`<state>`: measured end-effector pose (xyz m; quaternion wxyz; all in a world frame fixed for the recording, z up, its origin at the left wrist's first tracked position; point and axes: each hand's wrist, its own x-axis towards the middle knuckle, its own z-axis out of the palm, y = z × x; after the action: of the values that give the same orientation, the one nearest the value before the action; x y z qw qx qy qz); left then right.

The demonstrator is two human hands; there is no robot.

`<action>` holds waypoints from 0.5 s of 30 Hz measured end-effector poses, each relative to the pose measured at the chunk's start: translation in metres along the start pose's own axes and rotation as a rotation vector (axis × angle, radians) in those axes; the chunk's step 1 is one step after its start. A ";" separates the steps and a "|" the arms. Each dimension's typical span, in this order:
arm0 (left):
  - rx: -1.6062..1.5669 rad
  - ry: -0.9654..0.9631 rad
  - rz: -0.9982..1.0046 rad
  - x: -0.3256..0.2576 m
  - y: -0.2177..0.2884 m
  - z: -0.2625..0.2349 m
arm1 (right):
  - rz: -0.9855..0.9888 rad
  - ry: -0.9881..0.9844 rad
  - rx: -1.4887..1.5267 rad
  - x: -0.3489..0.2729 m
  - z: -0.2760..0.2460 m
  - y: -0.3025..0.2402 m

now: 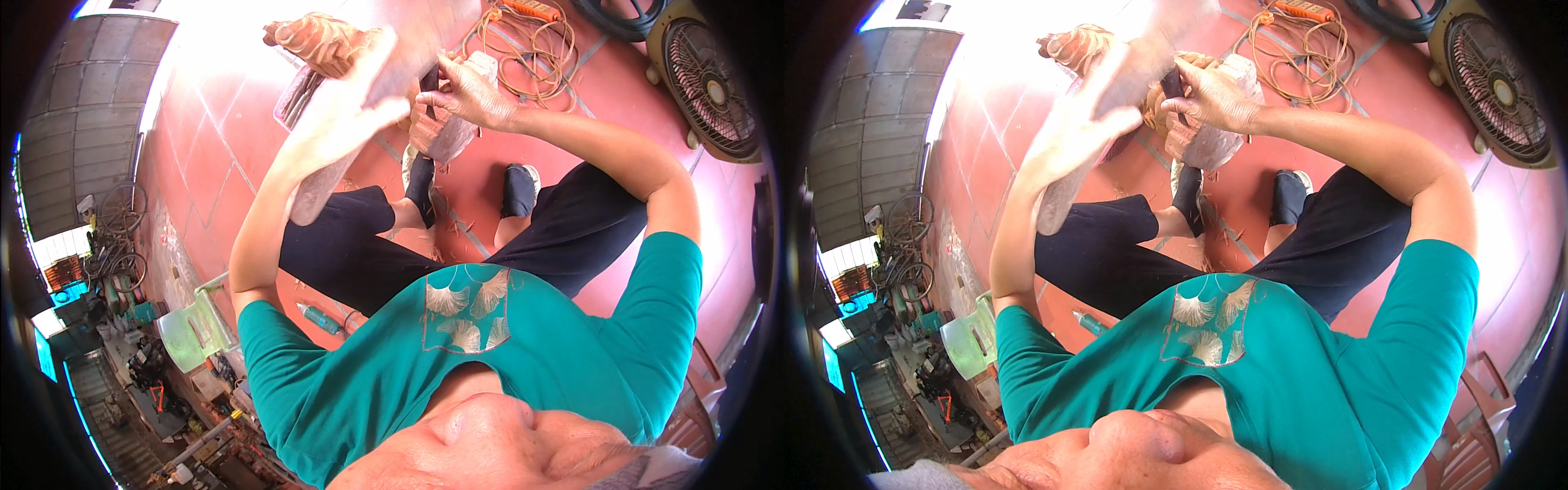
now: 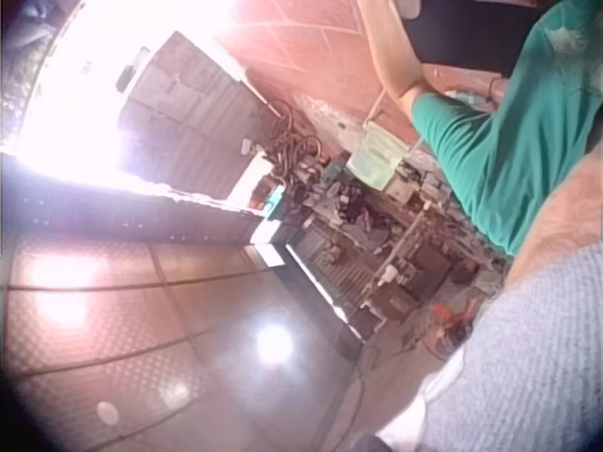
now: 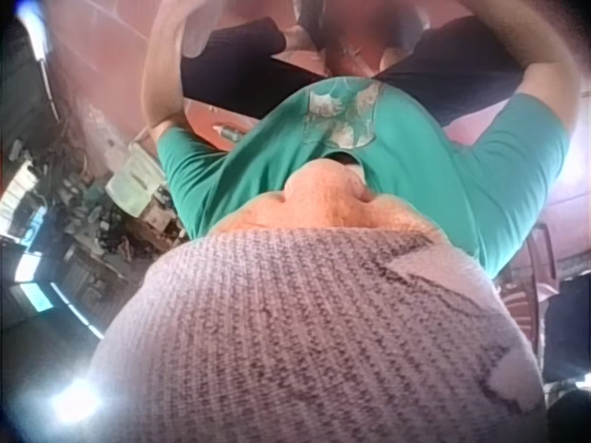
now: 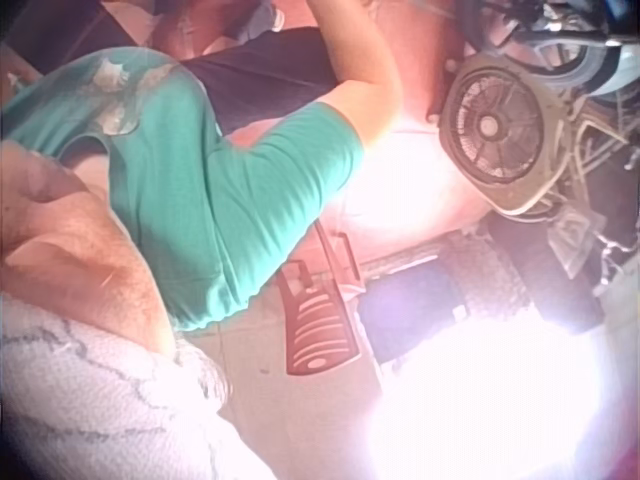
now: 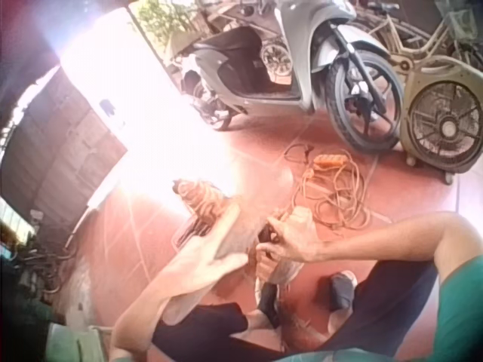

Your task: The person sits on the floor and carves a wooden sculpture using a chisel and mallet. They repeatedly strike the chisel to shape the wood and occasionally adjust the tool and workpiece.

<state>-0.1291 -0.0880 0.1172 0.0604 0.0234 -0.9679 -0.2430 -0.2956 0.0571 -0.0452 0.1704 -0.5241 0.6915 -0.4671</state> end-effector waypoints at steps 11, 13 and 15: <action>-0.354 -0.077 -0.184 0.006 -0.023 -0.003 | 0.572 -0.058 0.730 0.009 -0.024 0.021; -0.353 -0.033 -0.154 0.002 -0.016 -0.006 | 0.554 -0.042 0.712 0.008 -0.022 0.010; -0.335 0.026 -0.079 0.002 -0.006 -0.012 | 0.465 -0.005 0.594 0.009 -0.021 -0.005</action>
<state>-0.1296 -0.0991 0.1250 0.0661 0.0543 -0.9113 -0.4027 -0.3117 0.0584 -0.0282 0.4180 -0.2822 0.6261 -0.5947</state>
